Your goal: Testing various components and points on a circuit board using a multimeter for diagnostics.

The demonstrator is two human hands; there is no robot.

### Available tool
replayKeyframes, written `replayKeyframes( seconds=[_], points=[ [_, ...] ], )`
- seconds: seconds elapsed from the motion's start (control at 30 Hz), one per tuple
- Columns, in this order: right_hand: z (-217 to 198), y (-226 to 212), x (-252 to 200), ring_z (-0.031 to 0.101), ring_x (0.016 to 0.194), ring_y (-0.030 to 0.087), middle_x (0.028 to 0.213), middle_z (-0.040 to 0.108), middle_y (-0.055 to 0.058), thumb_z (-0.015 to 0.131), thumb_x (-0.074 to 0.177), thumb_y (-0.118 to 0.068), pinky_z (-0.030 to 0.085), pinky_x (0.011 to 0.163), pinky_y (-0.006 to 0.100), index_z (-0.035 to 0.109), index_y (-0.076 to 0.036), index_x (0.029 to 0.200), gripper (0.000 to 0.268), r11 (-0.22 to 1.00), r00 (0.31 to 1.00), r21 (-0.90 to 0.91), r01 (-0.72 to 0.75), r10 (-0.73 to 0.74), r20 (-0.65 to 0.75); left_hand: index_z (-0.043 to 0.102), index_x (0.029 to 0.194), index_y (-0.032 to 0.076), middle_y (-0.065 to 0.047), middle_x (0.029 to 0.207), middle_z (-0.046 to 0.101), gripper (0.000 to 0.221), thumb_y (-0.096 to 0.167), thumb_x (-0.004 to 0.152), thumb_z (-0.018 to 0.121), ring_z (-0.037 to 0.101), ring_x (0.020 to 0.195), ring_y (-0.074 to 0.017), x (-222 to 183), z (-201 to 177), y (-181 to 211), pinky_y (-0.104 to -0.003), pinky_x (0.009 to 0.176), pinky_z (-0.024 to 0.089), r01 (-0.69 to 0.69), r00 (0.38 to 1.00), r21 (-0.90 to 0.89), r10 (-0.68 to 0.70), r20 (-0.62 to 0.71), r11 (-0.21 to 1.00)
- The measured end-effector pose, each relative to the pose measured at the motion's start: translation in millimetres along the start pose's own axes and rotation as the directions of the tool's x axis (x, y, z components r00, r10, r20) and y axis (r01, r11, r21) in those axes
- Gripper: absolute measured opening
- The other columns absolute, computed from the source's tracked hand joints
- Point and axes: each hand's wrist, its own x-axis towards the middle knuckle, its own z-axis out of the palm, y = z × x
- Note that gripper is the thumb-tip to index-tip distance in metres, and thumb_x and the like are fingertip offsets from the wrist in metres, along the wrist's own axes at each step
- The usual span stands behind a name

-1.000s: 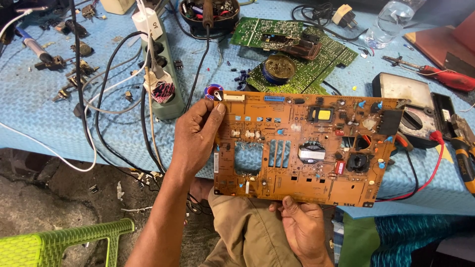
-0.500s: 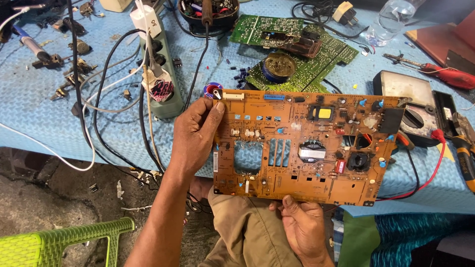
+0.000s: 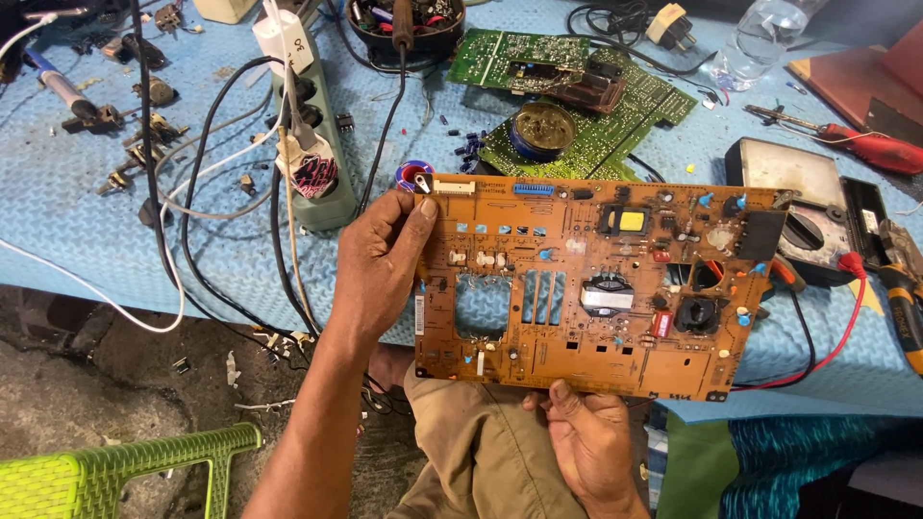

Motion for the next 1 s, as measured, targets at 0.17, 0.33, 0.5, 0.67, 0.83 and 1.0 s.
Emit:
replayKeyframes(
  seconds=[0.17, 0.33, 0.5, 0.67, 0.83, 1.0],
  points=[
    [4.0, -2.0, -0.7, 0.055, 0.070, 0.034, 0.072, 0.067, 0.015, 0.071, 0.092, 0.001, 0.057, 0.072, 0.056, 0.075, 0.003, 0.062, 0.030, 1.000, 1.000, -0.004, -0.005, 0.005, -0.011, 0.044, 0.079, 0.018, 0.006, 0.075, 0.034, 0.033, 0.028, 0.109, 0.054, 0.030, 0.070, -0.0088, -0.2, 0.1, -1.6, -0.030, 0.061, 0.029, -0.016, 1.000, 0.017, 0.016, -0.004, 1.000],
    [0.5, -0.5, 0.0, 0.059, 0.073, 0.037, 0.076, 0.069, 0.018, 0.071, 0.093, 0.001, 0.059, 0.075, 0.058, 0.076, 0.006, 0.068, 0.025, 1.000, 1.000, -0.006, -0.013, 0.013, -0.012, 0.047, 0.080, 0.018, 0.007, 0.075, 0.036, 0.032, 0.028, 0.109, 0.053, 0.030, 0.070, -0.0082, 0.0, -0.1, 0.8, -0.029, 0.061, 0.029, -0.013, 1.000, 0.006, 0.013, -0.001, 1.000],
    [0.8, 0.1, -0.2, 0.061, 0.073, 0.036, 0.076, 0.072, 0.017, 0.070, 0.093, 0.001, 0.060, 0.075, 0.058, 0.078, 0.004, 0.070, 0.025, 1.000, 1.000, 0.007, -0.008, 0.008, -0.004, 0.051, 0.082, 0.017, 0.006, 0.074, 0.040, 0.029, 0.028, 0.109, 0.053, 0.034, 0.069, -0.0084, -0.1, -0.6, -0.3, -0.029, 0.061, 0.031, -0.010, 1.000, 0.007, 0.010, 0.005, 1.000],
    [14.8, -7.2, -3.9, 0.065, 0.076, 0.034, 0.072, 0.071, 0.014, 0.072, 0.092, 0.000, 0.064, 0.076, 0.056, 0.080, 0.003, 0.072, 0.022, 0.999, 1.000, -0.034, 0.000, -0.001, -0.024, 0.047, 0.079, 0.018, 0.007, 0.073, 0.035, 0.033, 0.028, 0.110, 0.054, 0.031, 0.069, -0.0075, 0.1, 0.6, 1.9, -0.027, 0.059, 0.028, -0.026, 0.999, 0.039, 0.027, -0.020, 0.999],
    [54.1, -59.4, -19.6, 0.065, 0.091, 0.048, 0.089, 0.054, 0.023, 0.063, 0.095, 0.001, 0.063, 0.083, 0.062, 0.052, 0.000, 0.094, 0.011, 0.944, 0.913, -0.155, -0.292, 0.226, -0.339, 0.057, 0.085, 0.011, 0.000, 0.062, 0.058, 0.027, 0.023, 0.109, 0.054, 0.051, 0.050, -0.0100, -1.1, 3.8, 10.3, -0.029, 0.046, 0.044, 0.005, 0.998, -0.085, -0.011, -0.067, 0.996],
    [11.4, -75.6, -38.8, 0.072, 0.052, 0.037, 0.085, 0.083, 0.033, 0.070, 0.093, 0.003, 0.053, 0.042, 0.040, 0.076, 0.016, 0.102, 0.017, 0.783, 0.879, -0.590, -0.194, -0.129, -0.460, 0.057, 0.091, 0.009, -0.002, 0.055, 0.054, 0.022, 0.018, 0.110, 0.053, 0.049, 0.042, -0.0111, -1.7, 9.9, 11.6, -0.027, 0.037, 0.040, 0.090, 0.991, -0.147, -0.103, -0.087, 0.985]
  ],
)
